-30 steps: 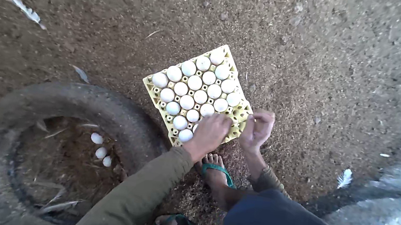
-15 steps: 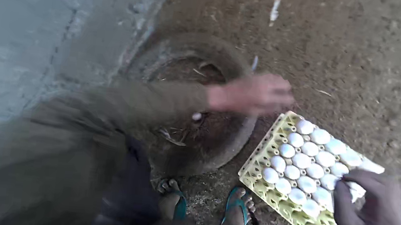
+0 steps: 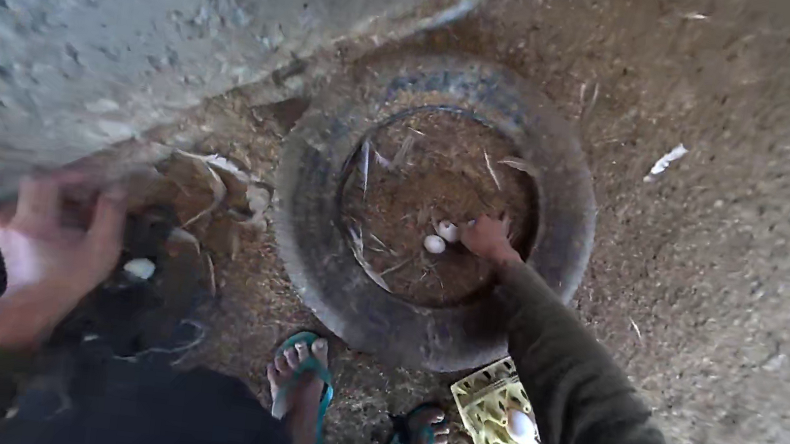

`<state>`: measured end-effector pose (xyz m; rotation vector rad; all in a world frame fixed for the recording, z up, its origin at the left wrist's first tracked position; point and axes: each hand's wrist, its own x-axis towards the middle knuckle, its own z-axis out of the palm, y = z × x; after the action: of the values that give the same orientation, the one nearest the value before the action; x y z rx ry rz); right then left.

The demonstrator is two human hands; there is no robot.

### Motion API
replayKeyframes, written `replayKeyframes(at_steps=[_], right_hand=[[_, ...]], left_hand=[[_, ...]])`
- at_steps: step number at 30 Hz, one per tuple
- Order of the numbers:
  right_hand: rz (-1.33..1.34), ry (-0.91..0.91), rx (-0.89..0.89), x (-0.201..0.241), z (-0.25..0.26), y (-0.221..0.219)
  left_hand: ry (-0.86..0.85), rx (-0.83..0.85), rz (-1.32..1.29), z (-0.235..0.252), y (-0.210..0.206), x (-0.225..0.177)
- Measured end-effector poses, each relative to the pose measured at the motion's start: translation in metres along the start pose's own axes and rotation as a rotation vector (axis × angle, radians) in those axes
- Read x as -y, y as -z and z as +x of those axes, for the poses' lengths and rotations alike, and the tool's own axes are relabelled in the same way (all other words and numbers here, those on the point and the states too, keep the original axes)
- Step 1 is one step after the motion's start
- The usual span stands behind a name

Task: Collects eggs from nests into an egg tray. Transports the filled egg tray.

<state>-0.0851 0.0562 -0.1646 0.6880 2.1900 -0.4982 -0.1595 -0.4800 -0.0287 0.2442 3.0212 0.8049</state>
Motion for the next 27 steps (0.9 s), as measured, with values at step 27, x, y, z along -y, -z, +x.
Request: replayKeyframes(at_steps=[27], right_hand=[[-0.166,0.271,-0.004,0.048,-0.021,-0.057]], left_hand=[[0.774,0.395,0.137,-0.090,-0.071,0.217]])
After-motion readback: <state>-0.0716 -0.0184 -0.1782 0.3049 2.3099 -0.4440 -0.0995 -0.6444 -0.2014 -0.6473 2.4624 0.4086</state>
